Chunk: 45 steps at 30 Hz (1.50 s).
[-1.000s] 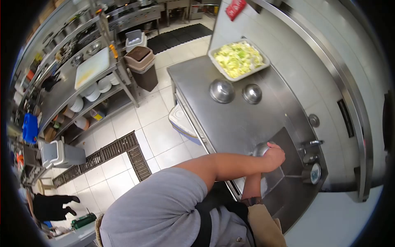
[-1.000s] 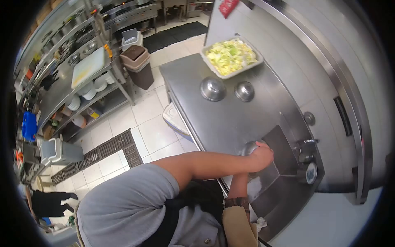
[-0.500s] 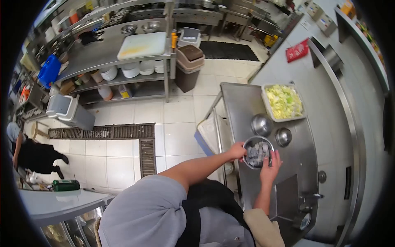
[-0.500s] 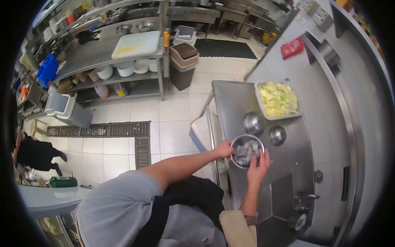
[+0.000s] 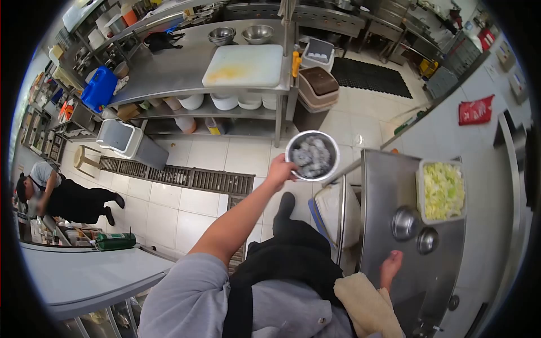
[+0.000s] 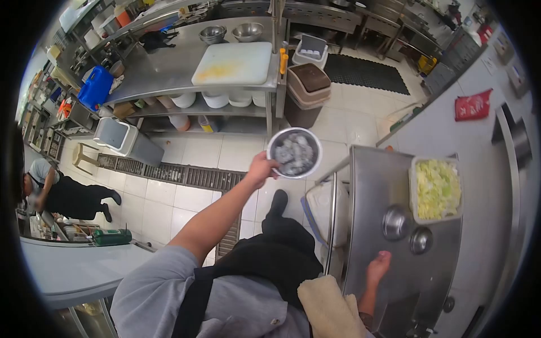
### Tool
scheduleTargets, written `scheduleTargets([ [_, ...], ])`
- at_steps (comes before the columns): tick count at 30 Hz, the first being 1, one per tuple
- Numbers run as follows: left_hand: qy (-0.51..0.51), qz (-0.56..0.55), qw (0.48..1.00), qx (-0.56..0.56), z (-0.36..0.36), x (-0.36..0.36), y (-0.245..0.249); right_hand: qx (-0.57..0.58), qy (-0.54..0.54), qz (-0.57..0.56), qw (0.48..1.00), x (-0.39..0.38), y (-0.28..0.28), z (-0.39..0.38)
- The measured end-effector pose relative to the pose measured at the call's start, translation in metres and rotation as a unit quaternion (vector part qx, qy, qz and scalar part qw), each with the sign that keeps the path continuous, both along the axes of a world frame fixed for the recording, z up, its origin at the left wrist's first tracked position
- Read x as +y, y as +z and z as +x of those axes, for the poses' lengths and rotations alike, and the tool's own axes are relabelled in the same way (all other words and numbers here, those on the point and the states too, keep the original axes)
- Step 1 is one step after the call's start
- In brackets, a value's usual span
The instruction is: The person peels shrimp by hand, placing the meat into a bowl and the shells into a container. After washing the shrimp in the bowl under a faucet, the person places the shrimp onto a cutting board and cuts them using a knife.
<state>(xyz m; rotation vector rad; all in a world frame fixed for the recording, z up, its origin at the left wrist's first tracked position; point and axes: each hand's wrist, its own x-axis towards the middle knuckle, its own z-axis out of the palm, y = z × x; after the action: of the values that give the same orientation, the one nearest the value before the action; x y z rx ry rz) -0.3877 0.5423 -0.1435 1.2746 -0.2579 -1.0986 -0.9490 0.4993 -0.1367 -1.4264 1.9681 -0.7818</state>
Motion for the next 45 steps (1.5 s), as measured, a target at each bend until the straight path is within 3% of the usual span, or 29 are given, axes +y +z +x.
scheduleTargets([
  [2, 0.061, -0.013, 0.998, 0.000, 0.066, -0.007, 0.000, 0.164, 0.157, -0.088, 0.970, -0.055, -0.031, 0.047],
  [6, 0.190, 0.005, 0.982, -0.021, 0.185, 0.005, 0.009, 0.079, 0.292, -0.082, 0.950, -0.152, -0.025, 0.212],
  [10, 0.309, 0.008, 0.950, -0.035, 0.290, 0.034, 0.021, 0.041, 0.440, 0.053, 0.895, -0.256, -0.005, 0.401],
  [12, 0.357, 0.010, 0.933, -0.039, 0.340, 0.048, 0.025, -0.083, 0.438, 0.156, 0.881, -0.293, 0.005, 0.493],
  [16, 0.403, 0.001, 0.914, -0.036, 0.436, 0.062, 0.040, -0.298, 0.356, 0.234, 0.854, -0.344, 0.029, 0.659],
  [19, 0.434, 0.009, 0.900, -0.035, 0.510, 0.060, 0.032, -0.353, 0.266, 0.153, 0.884, -0.373, 0.021, 0.748],
  [22, 0.438, 0.013, 0.898, -0.031, 0.588, 0.051, 0.017, -0.308, 0.201, 0.049, 0.929, -0.385, 0.027, 0.806],
  [23, 0.427, 0.020, 0.904, -0.024, 0.613, 0.049, 0.009, -0.300, 0.189, 0.050, 0.934, -0.381, 0.031, 0.816],
  [25, 0.417, 0.024, 0.908, -0.012, 0.649, 0.044, -0.007, -0.297, 0.143, 0.226, 0.917, -0.380, 0.049, 0.832],
  [26, 0.402, 0.021, 0.915, -0.013, 0.662, 0.044, -0.010, -0.337, 0.123, 0.304, 0.883, -0.381, 0.059, 0.835],
  [27, 0.394, 0.024, 0.919, -0.010, 0.677, 0.045, -0.010, -0.337, 0.113, 0.303, 0.884, -0.381, 0.061, 0.843],
  [29, 0.348, 0.006, 0.936, 0.051, 0.693, 0.049, -0.004, -0.426, 0.118, 0.355, 0.824, -0.393, 0.059, 0.841],
  [31, 0.350, 0.054, 0.934, 0.054, 0.712, 0.052, -0.004, -0.434, 0.118, 0.360, 0.818, -0.407, 0.029, 0.832],
  [32, 0.332, 0.173, 0.923, -0.093, 0.725, 0.059, -0.014, -0.444, 0.075, 0.356, 0.819, -0.411, 0.014, 0.828],
  [33, 0.304, 0.288, 0.877, -0.235, 0.732, 0.069, -0.022, -0.449, 0.037, 0.356, 0.819, -0.412, 0.006, 0.827],
  [34, 0.308, 0.298, 0.782, -0.452, 0.726, 0.069, -0.001, -0.438, 0.042, 0.367, 0.819, -0.406, 0.005, 0.822],
  [35, 0.302, 0.290, 0.751, -0.510, 0.727, 0.067, 0.017, -0.203, 0.316, 0.160, 0.913, -0.395, 0.009, 0.815],
  [36, 0.267, 0.256, 0.737, -0.566, 0.733, 0.067, 0.026, 0.056, 0.538, -0.081, 0.837, -0.381, 0.014, 0.812],
  [38, 0.181, 0.191, 0.719, -0.644, 0.745, 0.063, 0.045, -0.108, 0.511, -0.104, 0.847, -0.351, 0.036, 0.816],
  [39, 0.132, 0.161, 0.717, -0.665, 0.747, 0.059, 0.056, -0.215, 0.341, 0.161, 0.901, -0.361, 0.045, 0.806],
  [40, 0.087, 0.179, 0.719, -0.666, 0.749, 0.055, 0.065, -0.296, 0.129, 0.406, 0.855, -0.372, 0.056, 0.795],
  [41, 0.085, 0.179, 0.719, -0.667, 0.753, 0.052, 0.062, -0.297, 0.127, 0.407, 0.854, -0.362, 0.071, 0.790],
  [43, 0.066, 0.214, 0.683, -0.695, 0.761, 0.045, 0.054, -0.282, 0.289, 0.445, 0.799, -0.327, 0.114, 0.777],
  [44, 0.059, 0.207, 0.684, -0.697, 0.765, 0.043, 0.053, -0.286, 0.281, 0.443, 0.802, -0.307, 0.135, 0.775],
  [45, 0.038, 0.243, 0.676, -0.695, 0.767, 0.041, 0.052, -0.201, 0.251, 0.402, 0.857, -0.286, 0.156, 0.775],
])
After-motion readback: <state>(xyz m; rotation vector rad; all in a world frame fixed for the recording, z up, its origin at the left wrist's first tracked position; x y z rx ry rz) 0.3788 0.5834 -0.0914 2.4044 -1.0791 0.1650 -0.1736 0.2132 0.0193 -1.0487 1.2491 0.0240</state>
